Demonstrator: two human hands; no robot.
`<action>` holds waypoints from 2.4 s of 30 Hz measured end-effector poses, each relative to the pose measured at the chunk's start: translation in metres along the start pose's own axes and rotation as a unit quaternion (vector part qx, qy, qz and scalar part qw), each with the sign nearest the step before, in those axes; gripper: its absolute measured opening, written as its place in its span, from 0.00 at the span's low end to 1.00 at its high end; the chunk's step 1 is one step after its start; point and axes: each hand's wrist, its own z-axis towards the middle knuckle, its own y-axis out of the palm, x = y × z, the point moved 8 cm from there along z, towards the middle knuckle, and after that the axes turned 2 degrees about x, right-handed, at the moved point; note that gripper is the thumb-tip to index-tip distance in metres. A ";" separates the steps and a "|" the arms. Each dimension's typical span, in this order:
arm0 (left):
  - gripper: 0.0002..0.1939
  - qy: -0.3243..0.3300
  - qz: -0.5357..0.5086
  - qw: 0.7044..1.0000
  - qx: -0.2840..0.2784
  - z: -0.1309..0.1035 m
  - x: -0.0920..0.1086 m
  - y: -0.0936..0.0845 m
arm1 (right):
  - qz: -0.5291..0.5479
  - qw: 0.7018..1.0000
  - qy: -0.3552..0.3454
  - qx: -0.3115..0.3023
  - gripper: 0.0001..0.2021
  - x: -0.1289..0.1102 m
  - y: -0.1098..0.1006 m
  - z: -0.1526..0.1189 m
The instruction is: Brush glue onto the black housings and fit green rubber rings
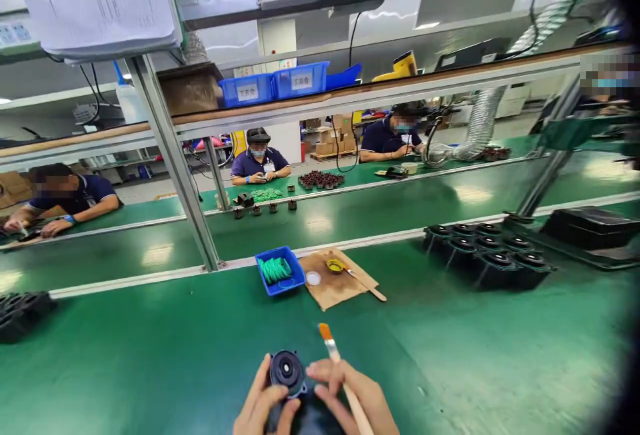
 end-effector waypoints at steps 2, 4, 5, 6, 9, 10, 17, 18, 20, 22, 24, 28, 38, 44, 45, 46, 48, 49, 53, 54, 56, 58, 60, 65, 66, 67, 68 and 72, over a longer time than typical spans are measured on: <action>0.17 -0.002 0.003 1.000 -0.010 0.004 0.004 -0.003 | 0.063 0.989 0.133 -0.011 0.10 0.003 -0.010 0.009; 0.25 -0.003 0.017 0.999 -0.051 0.009 0.009 -0.002 | 0.133 0.970 0.205 -0.014 0.17 0.000 -0.018 0.018; 0.27 -0.003 0.027 0.997 -0.076 0.011 0.011 0.000 | 0.161 0.964 0.211 -0.009 0.20 -0.003 -0.023 0.024; 0.27 -0.004 0.035 0.995 -0.096 0.013 0.013 0.001 | 0.181 0.961 0.211 -0.004 0.22 -0.005 -0.026 0.028; 0.28 -0.021 0.037 0.991 -0.124 0.014 0.016 0.002 | 0.197 0.953 0.231 -0.008 0.26 0.000 -0.031 0.031; 0.28 -0.031 0.033 0.991 -0.129 0.013 0.016 0.002 | 0.195 0.950 0.243 -0.019 0.27 0.004 -0.030 0.029; 0.35 -0.066 -0.002 0.983 -0.171 0.008 0.019 0.005 | 0.198 0.910 0.338 -0.132 0.21 0.016 -0.013 0.006; 0.34 -0.067 -0.002 0.982 -0.175 0.008 0.020 0.005 | 0.201 0.903 0.353 -0.140 0.22 0.017 -0.012 0.003; 0.30 -0.067 0.000 0.981 -0.181 0.010 0.023 0.005 | 0.213 0.884 0.389 -0.150 0.22 0.019 -0.010 -0.005; 0.29 -0.069 0.001 0.980 -0.186 0.011 0.024 0.006 | 0.225 0.865 0.418 -0.162 0.21 0.020 -0.007 -0.013; 0.29 -0.072 -0.002 0.980 -0.186 0.011 0.024 0.006 | 0.242 0.854 0.432 -0.159 0.22 0.020 -0.007 -0.017; 0.29 -0.067 0.002 0.983 -0.169 0.008 0.021 0.005 | 0.250 0.853 0.450 -0.083 0.23 0.018 -0.014 -0.016; 0.29 -0.059 0.003 0.986 -0.155 0.008 0.021 0.005 | 0.206 0.893 0.396 -0.062 0.23 0.018 -0.008 -0.016; 0.30 -0.072 -0.004 0.985 -0.155 0.007 0.019 0.005 | 0.152 0.906 0.380 -0.107 0.24 0.020 0.003 -0.003; 0.30 -0.078 -0.004 0.985 -0.157 0.007 0.018 0.005 | 0.138 0.911 0.374 -0.108 0.24 0.020 0.002 -0.001; 0.30 -0.084 -0.004 0.984 -0.159 0.007 0.017 0.005 | 0.126 0.915 0.368 -0.107 0.24 0.021 0.002 0.001; 0.30 -0.089 -0.004 0.982 -0.164 0.007 0.016 0.006 | 0.111 0.921 0.360 -0.102 0.24 0.021 -0.001 0.002; 0.30 -0.089 -0.005 0.982 -0.165 0.007 0.016 0.006 | 0.107 0.922 0.357 -0.103 0.24 0.021 -0.001 0.002; 0.29 -0.072 -0.009 0.984 -0.164 0.009 0.020 0.006 | 0.090 0.926 0.338 -0.142 0.25 0.019 0.002 0.001; 0.30 -0.067 -0.009 0.985 -0.161 0.010 0.021 0.005 | 0.082 0.928 0.331 -0.149 0.25 0.019 0.003 0.002; 0.30 -0.060 -0.009 0.986 -0.155 0.010 0.023 0.004 | 0.059 0.936 0.312 -0.151 0.25 0.019 0.002 0.006; 0.30 -0.061 -0.011 0.986 -0.155 0.009 0.022 0.004 | 0.037 0.946 0.286 -0.147 0.25 0.019 0.002 0.013; 0.30 -0.066 -0.015 0.985 -0.158 0.009 0.021 0.005 | 0.017 0.954 0.261 -0.144 0.23 0.017 0.001 0.021; 0.30 -0.076 -0.021 0.984 -0.161 0.009 0.020 0.005 | -0.002 0.961 0.212 -0.176 0.21 0.011 0.009 0.038; 0.30 -0.078 -0.022 0.983 -0.162 0.009 0.020 0.005 | 0.000 0.961 0.204 -0.186 0.21 0.010 0.011 0.041; 0.30 -0.078 -0.022 0.983 -0.163 0.009 0.020 0.005 | 0.002 0.961 0.198 -0.193 0.21 0.010 0.014 0.044; 0.31 -0.078 -0.022 0.983 -0.164 0.009 0.020 0.005 | 0.004 0.961 0.193 -0.199 0.22 0.010 0.017 0.046; 0.35 -0.095 -0.021 0.981 -0.169 0.007 0.018 0.006 | 0.031 0.958 0.182 -0.220 0.21 0.010 0.028 0.051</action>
